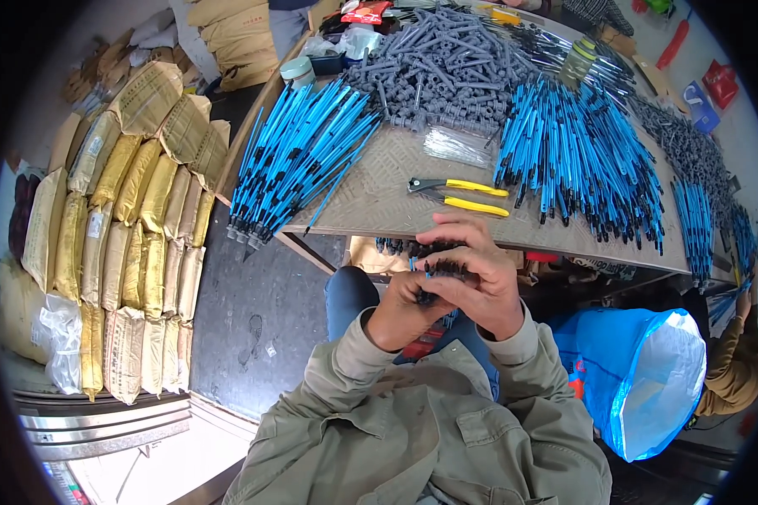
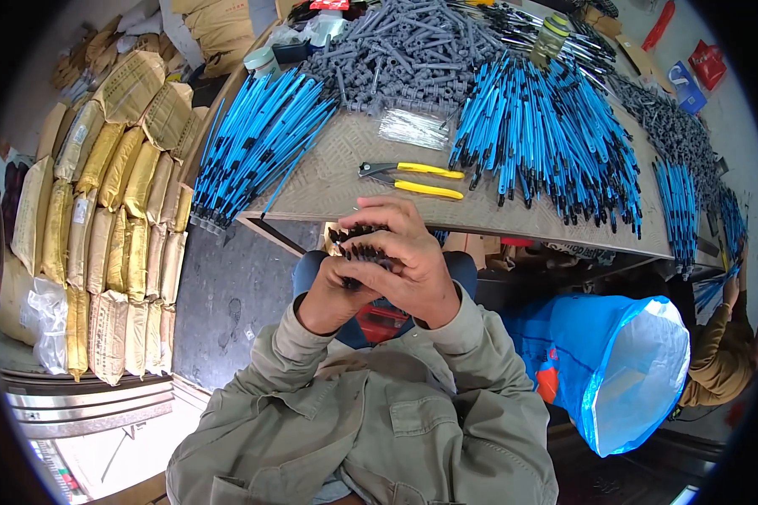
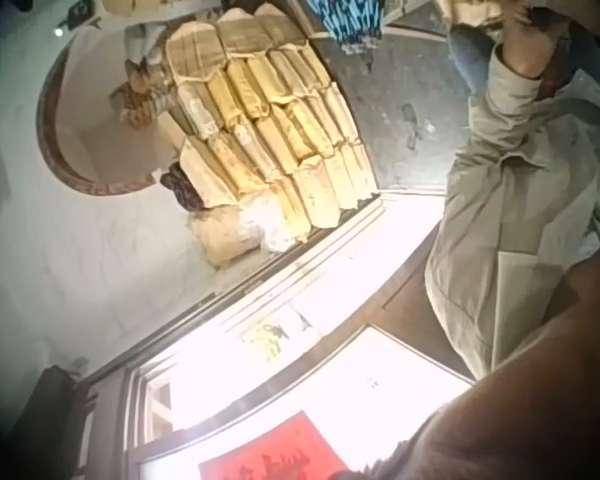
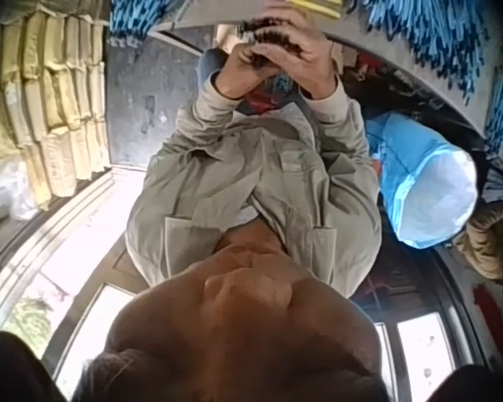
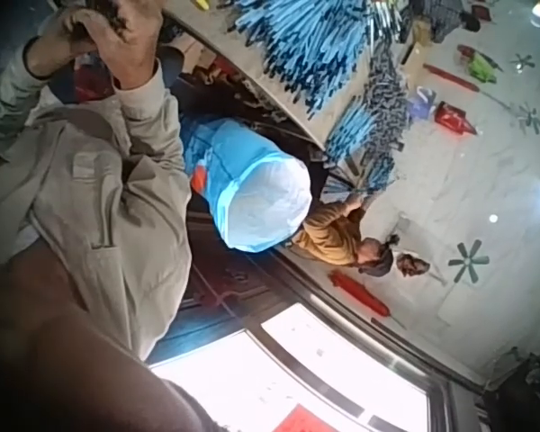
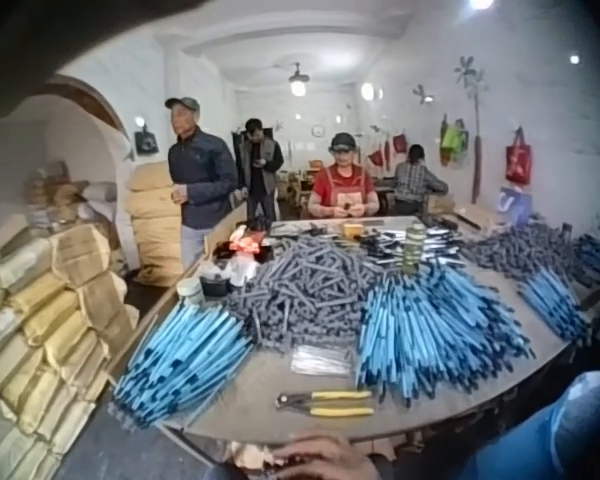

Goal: The person assembles cleaning mop attachments by threading a metal wire through a row of plastic rods, wrapping the rods around a plastic hub, and tightening and cutting the wire with pliers.

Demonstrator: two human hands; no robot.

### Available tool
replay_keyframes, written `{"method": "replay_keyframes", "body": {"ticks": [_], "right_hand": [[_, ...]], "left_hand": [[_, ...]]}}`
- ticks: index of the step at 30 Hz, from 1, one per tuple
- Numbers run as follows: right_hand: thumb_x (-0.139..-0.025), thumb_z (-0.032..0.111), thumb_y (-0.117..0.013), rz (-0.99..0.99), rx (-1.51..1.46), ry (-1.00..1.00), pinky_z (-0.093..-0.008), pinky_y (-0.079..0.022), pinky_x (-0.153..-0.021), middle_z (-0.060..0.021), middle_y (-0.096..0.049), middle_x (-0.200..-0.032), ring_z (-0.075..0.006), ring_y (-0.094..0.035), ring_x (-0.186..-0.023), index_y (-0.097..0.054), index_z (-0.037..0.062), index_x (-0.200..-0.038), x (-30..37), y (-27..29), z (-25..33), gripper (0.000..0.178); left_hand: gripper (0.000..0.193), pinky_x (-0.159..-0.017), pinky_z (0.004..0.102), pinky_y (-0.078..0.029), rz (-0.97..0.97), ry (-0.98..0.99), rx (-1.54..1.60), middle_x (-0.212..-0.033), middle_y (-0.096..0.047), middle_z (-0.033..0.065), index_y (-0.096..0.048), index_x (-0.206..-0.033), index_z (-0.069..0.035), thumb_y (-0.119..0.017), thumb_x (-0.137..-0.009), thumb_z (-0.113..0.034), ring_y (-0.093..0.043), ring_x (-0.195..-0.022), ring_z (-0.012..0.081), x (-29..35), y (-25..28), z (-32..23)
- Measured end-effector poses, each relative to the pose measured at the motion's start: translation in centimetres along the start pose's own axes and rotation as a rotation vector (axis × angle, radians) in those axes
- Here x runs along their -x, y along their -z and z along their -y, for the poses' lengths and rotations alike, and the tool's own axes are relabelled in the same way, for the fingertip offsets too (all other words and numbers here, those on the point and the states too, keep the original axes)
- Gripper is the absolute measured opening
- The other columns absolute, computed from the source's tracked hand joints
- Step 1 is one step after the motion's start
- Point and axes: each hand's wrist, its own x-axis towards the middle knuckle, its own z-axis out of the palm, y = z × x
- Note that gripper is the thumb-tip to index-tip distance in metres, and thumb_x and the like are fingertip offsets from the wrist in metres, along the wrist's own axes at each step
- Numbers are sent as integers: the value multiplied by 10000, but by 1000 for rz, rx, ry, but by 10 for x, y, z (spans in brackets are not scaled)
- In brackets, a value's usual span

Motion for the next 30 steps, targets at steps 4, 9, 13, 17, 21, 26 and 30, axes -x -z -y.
{"method": "replay_keyframes", "body": {"ticks": [4, 9, 13, 17, 21, 26, 30], "right_hand": [[-706, 74, -702, 29, -21, 18, -379, -377, -913, -69, -598, -1073, -279, -482, -1103, -656, 29, -828, 2, 3, -4, 137], [-700, 64, -709, 202, -238, 35, -369, -377, -904, -77, -578, -1058, -263, -492, -1065, -633, 26, -821, -6, 20, -7, 148], [-688, 59, -719, 140, -238, 49, -354, -378, -894, -81, -551, -1032, -244, -497, -1020, -614, 29, -823, -5, 15, -14, 174], [-666, 59, -735, 45, -272, -82, -401, -335, -954, -115, -517, -1049, -256, -487, -1032, -627, 28, -779, 0, 10, -5, 160], [-710, 124, -716, 79, -247, -64, -417, -326, -968, -140, -500, -1142, -281, -489, -1057, -617, 33, -929, 4, 12, -14, 257], [-786, 259, -652, 9, -404, -97, -405, -338, -961, -153, -475, -1250, -297, -489, -1096, -495, 57, -1182, -4, 26, -54, 471], [-833, 264, -581, 133, 690, -35, -399, -361, -940, -127, -497, -1244, -314, -494, -1086, -484, 63, -1209, -7, 38, -124, 437]], "left_hand": [[113, -737, 238, -466, -17, -29, 2, -917, -634, 7, -643, -914, -9, -630, -807, 24, -554, -838, 65, 0, -6, -6], [150, -725, 234, -463, 44, 46, 27, -910, -634, 10, -632, -932, -6, -635, -786, 25, -560, -836, 73, -1, -8, -19], [141, -728, 229, -463, 60, 59, 20, -881, -640, 8, -644, -925, -5, -619, -793, 39, -561, -825, 64, -1, -7, -16], [140, -728, 223, -462, 71, 58, -6, -841, -645, 4, -655, -921, -3, -611, -799, 49, -560, -808, 54, -3, -5, -14], [154, -735, 222, -462, 78, 67, -98, -839, -653, 7, -654, -940, 6, -612, -799, 50, -554, -800, 46, -2, -1, -12], [167, -799, 267, -479, 34, 90, -88, -912, -670, 57, -657, -953, 23, -621, -791, 45, -600, -867, 106, 4, -8, -33], [350, -882, 337, -474, 231, -185, -180, -1051, -640, 130, -576, -1127, 25, -618, -782, 62, -612, -986, 218, 14, 2, -58]]}}
